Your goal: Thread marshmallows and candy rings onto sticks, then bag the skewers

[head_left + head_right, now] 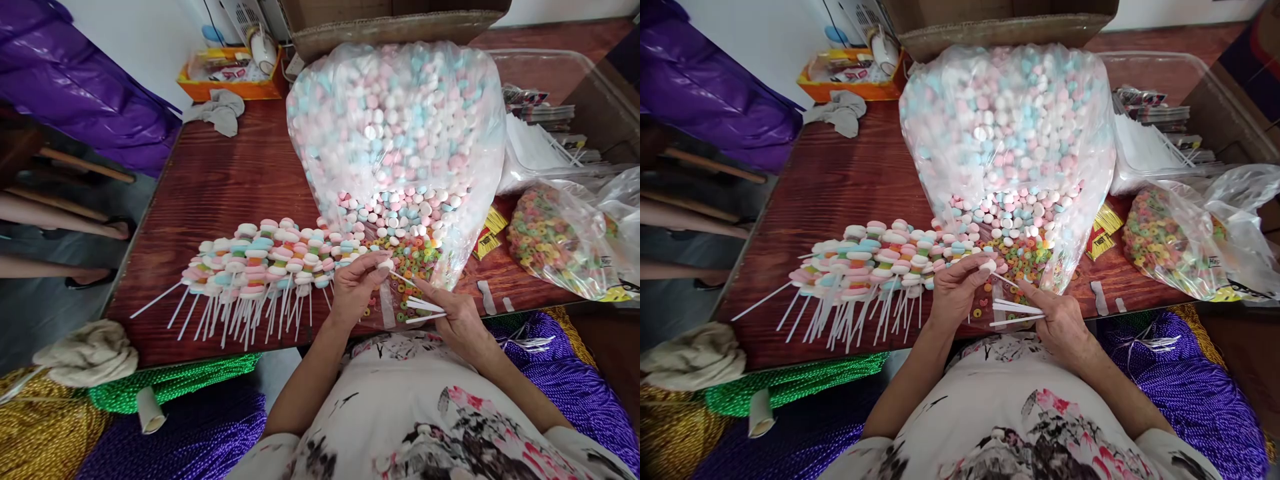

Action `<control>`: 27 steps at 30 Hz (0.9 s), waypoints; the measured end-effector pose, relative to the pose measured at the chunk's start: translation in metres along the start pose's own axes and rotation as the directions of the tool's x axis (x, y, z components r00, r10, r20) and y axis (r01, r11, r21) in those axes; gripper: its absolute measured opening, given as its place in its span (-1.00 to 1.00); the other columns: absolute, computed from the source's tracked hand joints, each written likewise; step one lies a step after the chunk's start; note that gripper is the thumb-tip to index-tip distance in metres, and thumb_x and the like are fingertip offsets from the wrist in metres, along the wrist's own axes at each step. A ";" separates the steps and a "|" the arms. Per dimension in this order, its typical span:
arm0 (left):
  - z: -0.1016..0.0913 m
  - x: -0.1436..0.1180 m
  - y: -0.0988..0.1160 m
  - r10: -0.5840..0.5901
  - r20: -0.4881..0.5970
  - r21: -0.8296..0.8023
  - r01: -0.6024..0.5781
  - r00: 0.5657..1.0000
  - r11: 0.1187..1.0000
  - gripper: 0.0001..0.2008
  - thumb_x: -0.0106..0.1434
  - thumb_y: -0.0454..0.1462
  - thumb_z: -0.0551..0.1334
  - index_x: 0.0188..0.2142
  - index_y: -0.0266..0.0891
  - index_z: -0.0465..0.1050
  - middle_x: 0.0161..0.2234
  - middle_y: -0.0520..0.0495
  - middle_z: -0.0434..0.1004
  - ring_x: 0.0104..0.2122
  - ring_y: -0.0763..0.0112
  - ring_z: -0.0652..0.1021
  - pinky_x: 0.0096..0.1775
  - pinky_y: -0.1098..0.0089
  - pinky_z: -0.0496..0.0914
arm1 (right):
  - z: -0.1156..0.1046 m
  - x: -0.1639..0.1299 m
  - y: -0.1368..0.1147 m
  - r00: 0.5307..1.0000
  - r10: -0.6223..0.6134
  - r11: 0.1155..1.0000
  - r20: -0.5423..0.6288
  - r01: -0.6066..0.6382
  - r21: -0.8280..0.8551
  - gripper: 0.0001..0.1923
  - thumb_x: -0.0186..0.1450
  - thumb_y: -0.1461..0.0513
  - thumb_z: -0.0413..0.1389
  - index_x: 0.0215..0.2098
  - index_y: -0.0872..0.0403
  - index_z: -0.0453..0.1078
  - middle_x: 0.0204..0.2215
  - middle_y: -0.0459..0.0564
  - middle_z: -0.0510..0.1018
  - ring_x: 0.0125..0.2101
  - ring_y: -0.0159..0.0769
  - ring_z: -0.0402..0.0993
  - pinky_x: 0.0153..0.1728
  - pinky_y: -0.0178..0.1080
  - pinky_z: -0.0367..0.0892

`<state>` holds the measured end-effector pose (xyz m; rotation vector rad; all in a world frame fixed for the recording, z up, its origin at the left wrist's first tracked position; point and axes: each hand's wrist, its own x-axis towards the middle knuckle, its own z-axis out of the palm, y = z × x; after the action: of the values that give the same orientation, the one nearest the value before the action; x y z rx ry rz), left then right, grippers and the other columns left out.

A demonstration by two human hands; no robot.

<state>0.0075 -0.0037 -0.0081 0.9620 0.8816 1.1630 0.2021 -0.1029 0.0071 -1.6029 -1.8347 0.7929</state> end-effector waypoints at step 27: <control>0.004 0.001 -0.010 0.653 0.278 0.602 -0.657 0.705 0.453 -0.69 0.32 -0.44 0.22 0.01 -0.15 0.54 -0.01 -0.10 0.65 -0.01 0.30 0.64 0.07 0.20 0.56 | 0.050 0.002 0.005 0.988 0.129 0.776 -0.085 -0.047 0.629 -0.58 0.46 0.14 0.01 0.24 0.00 0.41 -0.63 -0.15 0.31 -0.60 -0.36 0.25 -0.54 -0.28 0.33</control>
<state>0.0146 -0.0049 -0.0164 2.0588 0.9671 1.5156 0.1681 -0.1039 -0.0294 -1.2585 -1.2137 1.1699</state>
